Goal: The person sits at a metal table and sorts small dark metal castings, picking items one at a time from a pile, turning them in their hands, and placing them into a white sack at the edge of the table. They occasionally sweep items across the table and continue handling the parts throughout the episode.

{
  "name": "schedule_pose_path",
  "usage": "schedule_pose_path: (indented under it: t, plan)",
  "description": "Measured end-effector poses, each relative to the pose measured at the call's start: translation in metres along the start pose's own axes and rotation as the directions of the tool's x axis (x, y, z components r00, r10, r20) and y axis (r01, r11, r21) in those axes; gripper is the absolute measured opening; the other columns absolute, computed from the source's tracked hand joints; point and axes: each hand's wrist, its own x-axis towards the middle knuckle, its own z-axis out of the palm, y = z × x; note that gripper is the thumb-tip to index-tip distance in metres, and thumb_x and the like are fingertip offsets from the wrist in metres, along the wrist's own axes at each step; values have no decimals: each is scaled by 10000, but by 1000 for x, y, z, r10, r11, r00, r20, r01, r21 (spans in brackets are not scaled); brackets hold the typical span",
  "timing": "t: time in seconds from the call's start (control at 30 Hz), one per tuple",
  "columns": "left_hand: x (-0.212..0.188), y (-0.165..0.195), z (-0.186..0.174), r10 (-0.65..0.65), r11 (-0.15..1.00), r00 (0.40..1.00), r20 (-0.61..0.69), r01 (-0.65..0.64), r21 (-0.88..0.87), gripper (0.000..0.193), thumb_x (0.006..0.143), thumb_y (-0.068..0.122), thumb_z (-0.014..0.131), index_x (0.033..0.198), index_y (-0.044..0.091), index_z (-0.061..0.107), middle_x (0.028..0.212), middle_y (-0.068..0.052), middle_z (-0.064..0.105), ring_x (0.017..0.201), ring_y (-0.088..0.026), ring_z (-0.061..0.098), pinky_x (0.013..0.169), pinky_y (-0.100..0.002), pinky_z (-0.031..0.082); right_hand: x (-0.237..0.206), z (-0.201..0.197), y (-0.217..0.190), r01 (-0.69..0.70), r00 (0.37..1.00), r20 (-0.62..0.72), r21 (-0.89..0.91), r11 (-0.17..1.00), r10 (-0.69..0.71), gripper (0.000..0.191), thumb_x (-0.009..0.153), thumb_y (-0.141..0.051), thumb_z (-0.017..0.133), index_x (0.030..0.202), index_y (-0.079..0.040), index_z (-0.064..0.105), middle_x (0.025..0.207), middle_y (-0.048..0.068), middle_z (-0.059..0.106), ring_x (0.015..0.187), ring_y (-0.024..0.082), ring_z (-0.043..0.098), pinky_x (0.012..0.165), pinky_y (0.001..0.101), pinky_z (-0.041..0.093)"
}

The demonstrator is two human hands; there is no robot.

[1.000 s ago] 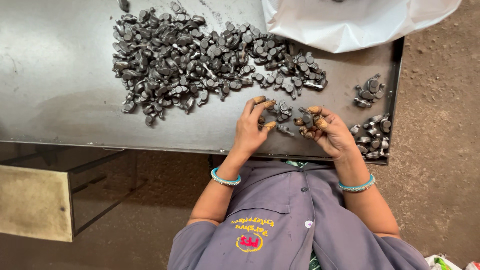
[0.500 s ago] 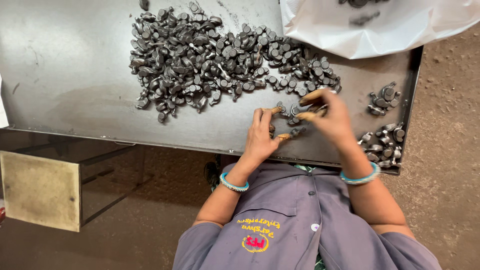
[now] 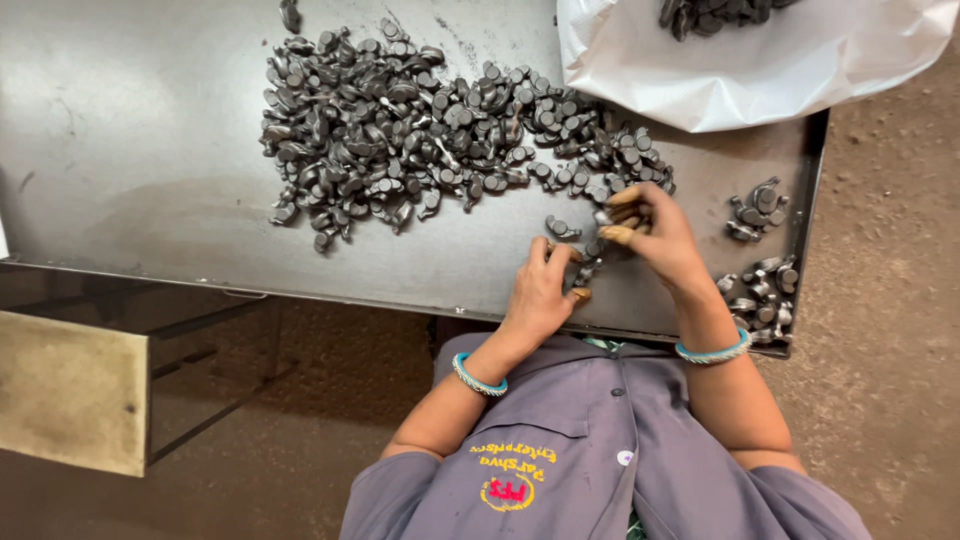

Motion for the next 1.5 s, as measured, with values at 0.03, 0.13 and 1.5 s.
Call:
schedule_pose_path:
  t: [0.03, 0.13, 1.5]
  plan:
    - [1, -1, 2, 7, 1000, 1000, -12, -7, -7, 514, 679, 105, 892, 1091, 88, 585, 1120, -192, 510, 944, -459, 619, 767, -536, 513, -5, -7, 7, 3, 1000, 18, 261, 965, -8, 436, 866, 27, 782, 1261, -29, 605, 1137, 63, 684, 1050, 151, 657, 914, 282, 565]
    - [8, -5, 6, 37, 999, 998, -60, -39, -19, 393, 739, 70, 849, 1052, 84, 612, 1102, -179, 526, 934, -436, 628, 758, -520, 513, -27, -25, 21, -91, 995, 17, 584, 807, 100, 527, 882, 50, 742, 1376, -24, 571, 1145, 130, 692, 1005, 170, 683, 850, 286, 583]
    - [15, -7, -10, -16, 1000, 984, -176, 13, -16, 743, 642, 88, 902, 1300, 46, 560, 1232, -211, 477, 1038, -446, 602, 826, -494, 533, -14, 13, -41, 304, 953, 143, -415, 858, -268, 483, 752, 157, 594, 1142, -103, 712, 1132, 173, 691, 1106, 326, 637, 987, 388, 538]
